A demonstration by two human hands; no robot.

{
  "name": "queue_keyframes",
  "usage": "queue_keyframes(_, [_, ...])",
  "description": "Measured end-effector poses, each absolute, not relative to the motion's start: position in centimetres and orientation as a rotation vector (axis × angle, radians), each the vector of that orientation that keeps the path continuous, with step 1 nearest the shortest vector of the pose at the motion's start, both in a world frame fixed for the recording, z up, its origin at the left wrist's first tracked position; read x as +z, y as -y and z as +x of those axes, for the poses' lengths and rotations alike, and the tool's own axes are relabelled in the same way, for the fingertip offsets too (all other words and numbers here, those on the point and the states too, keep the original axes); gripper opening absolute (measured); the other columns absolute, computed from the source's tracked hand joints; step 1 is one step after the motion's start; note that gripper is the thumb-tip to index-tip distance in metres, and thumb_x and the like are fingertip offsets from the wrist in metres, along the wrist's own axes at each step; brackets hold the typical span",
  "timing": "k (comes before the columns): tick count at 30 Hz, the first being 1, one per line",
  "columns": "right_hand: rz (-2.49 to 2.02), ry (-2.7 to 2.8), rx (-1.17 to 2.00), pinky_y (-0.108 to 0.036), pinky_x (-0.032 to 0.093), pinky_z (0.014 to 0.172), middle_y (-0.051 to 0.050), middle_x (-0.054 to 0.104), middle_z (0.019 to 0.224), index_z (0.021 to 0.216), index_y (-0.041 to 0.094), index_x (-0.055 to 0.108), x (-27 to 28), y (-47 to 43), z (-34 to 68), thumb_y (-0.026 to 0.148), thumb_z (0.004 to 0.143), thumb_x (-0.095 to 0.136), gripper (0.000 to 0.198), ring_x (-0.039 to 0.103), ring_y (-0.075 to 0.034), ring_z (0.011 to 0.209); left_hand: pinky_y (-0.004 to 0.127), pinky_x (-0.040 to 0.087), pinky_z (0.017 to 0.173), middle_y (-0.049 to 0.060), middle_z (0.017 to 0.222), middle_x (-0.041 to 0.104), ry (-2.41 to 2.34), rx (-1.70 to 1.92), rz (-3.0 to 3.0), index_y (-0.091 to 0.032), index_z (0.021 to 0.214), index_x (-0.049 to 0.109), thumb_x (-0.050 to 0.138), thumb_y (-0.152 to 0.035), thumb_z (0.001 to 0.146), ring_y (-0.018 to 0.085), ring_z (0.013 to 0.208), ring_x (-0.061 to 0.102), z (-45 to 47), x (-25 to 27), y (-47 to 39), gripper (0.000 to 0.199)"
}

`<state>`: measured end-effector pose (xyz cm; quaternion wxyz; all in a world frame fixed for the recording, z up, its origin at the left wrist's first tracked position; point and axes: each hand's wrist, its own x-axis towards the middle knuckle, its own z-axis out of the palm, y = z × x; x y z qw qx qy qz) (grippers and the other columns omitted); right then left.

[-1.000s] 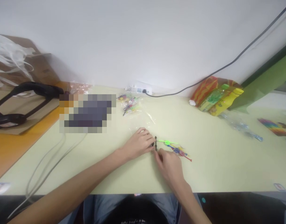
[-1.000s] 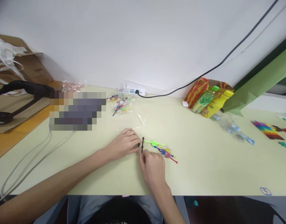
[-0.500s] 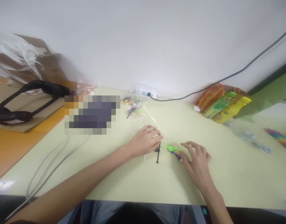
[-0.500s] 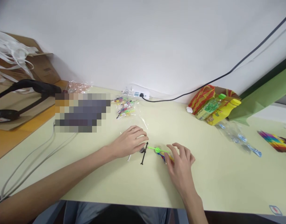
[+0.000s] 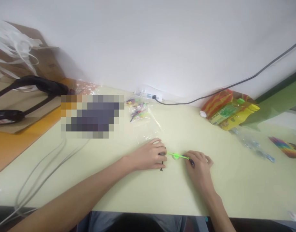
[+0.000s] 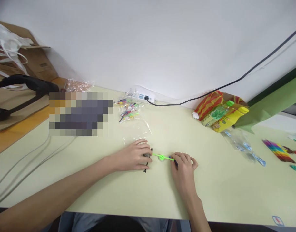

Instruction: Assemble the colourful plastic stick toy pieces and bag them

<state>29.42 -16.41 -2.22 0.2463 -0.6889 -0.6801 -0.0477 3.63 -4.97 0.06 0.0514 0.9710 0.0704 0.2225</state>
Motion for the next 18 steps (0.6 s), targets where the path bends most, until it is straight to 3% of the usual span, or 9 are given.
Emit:
queue_keyframes(5, [-1.892,1.846,-0.114,-0.050,0.024,0.100,-0.006,0.076,0.106,0.100,0.026,0.072,-1.8,16.1,29.7,0.024,0.096,0.049,0.023,0.063,-0.027,0.105,0.043,0.040,0.109,0.004,0.102,0.069,-0.284,0.660,2.926,-0.023,0.100,0.071,0.069,-0.041,0.095,0.022,0.106,0.061,2.6,0.0,4.5,0.019])
queue_keyframes(10, [-1.807,1.969,-0.144,-0.049,0.027,0.101,-0.008,0.070,0.124,0.116,0.026,0.067,-1.5,16.5,29.1,0.010,0.086,0.043,0.042,0.056,-0.028,0.123,0.042,0.043,0.106,0.005,0.101,0.070,-0.314,0.696,2.905,-0.023,0.100,0.071,0.066,-0.041,0.096,0.021,0.105,0.062,1.9,0.1,4.7,0.019])
queue_keyframes(13, [-1.746,2.039,-0.202,-0.052,0.023,0.105,-0.008,0.069,0.125,0.117,0.026,0.066,-1.0,16.8,28.2,0.016,0.090,0.047,0.034,0.052,-0.031,0.130,0.041,0.044,0.105,0.005,0.101,0.070,-0.325,0.695,2.893,-0.023,0.100,0.071,0.066,-0.040,0.097,0.021,0.104,0.062,1.8,0.1,4.9,0.018])
queue_keyframes(18, [-1.752,2.023,-0.243,-0.052,0.021,0.103,-0.007,0.075,0.103,0.104,0.025,0.070,-0.9,16.8,26.4,0.030,0.099,0.053,0.017,0.059,-0.029,0.108,0.040,0.047,0.103,0.007,0.108,0.070,-0.360,0.724,2.831,-0.023,0.118,0.068,0.069,-0.040,0.095,0.022,0.105,0.063,1.6,0.5,4.8,0.029])
